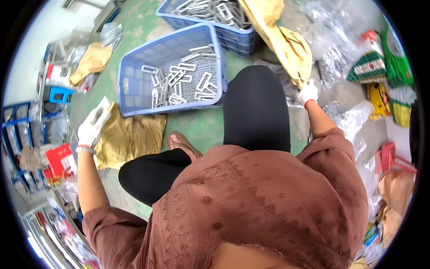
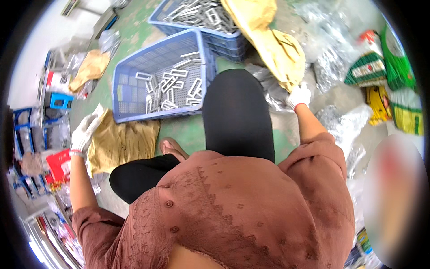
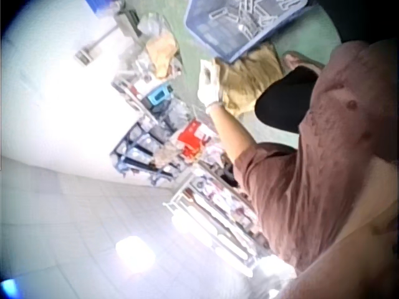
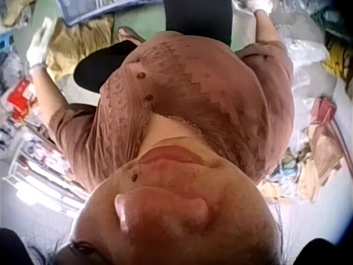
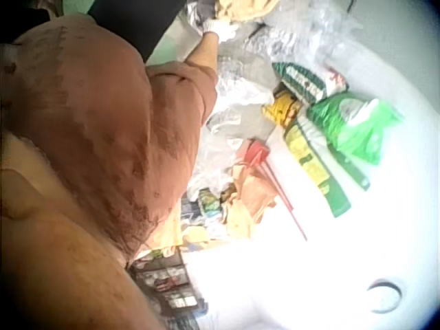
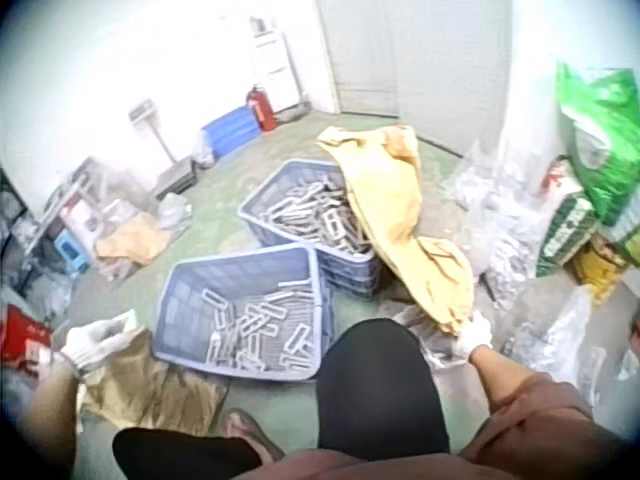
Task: The person sits on a low stool and sorts small rectangular metal parts from a blue basket into a paper bag. They pick up the parts by hand, inspect them, and place them into the bag repeatedly.
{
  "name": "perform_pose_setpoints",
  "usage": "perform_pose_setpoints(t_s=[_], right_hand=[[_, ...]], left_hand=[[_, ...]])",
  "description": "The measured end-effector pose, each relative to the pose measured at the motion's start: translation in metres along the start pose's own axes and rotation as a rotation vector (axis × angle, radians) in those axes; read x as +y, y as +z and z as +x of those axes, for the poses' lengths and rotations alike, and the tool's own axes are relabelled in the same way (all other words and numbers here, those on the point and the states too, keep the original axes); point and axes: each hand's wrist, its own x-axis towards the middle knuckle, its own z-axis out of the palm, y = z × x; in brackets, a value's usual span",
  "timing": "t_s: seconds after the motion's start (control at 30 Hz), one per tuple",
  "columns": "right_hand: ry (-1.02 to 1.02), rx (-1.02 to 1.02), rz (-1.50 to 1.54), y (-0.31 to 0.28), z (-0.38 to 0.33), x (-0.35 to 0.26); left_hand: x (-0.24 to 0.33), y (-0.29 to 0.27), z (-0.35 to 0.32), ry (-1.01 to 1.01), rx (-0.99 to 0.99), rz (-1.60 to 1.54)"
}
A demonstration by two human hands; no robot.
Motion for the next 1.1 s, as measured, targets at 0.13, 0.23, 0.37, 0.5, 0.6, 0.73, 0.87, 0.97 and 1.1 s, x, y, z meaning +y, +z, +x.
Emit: perform_pose_setpoints(t_s=[0.13, 0.23, 0.37, 0.5, 0.6, 0.73, 0.87, 0.97, 1.1], right_hand=[[0.005, -0.328, 0.039, -0.052, 0.004, -0.022], [-0.083, -0.439, -0.244, -0.12, -0.011, -0.022], [-0.26, -0.408, -0.431, -0.186, -0.012, -0.026], [-0.419, 0.063, -0.366, -0.297, -0.033, -0.121], [-0.702, 0.198, -0.136, -0.332, -0.024, -0.236], [-1.028, -0.001, -0.13, -0.29, 0.029, -0.373], [-0.844, -0.348, -0.291, -0.176, 0.092, -0.47], [-0.534, -0.362, -0.128, -0.103, 0.106, -0.498], [-0.474, -0.005, -0.169, -0.011, 0.114, -0.496]], left_hand=[[0.012, 0.017, -0.003, 0.029, 0.031, -0.005], [0.056, 0.025, -0.016, 0.092, 0.032, 0.148], [0.043, 0.071, -0.015, 0.123, 0.079, -0.039], [0.061, 0.099, 0.003, 0.21, 0.019, -0.03], [0.056, 0.123, 0.001, 0.213, 0.042, -0.151], [0.062, 0.114, 0.0, 0.18, -0.158, -0.258], [0.039, 0.128, 0.01, 0.247, -0.15, -0.355], [0.034, 0.122, 0.012, 0.238, -0.143, -0.445], [0.019, 0.129, 0.016, 0.206, -0.126, -0.459]])
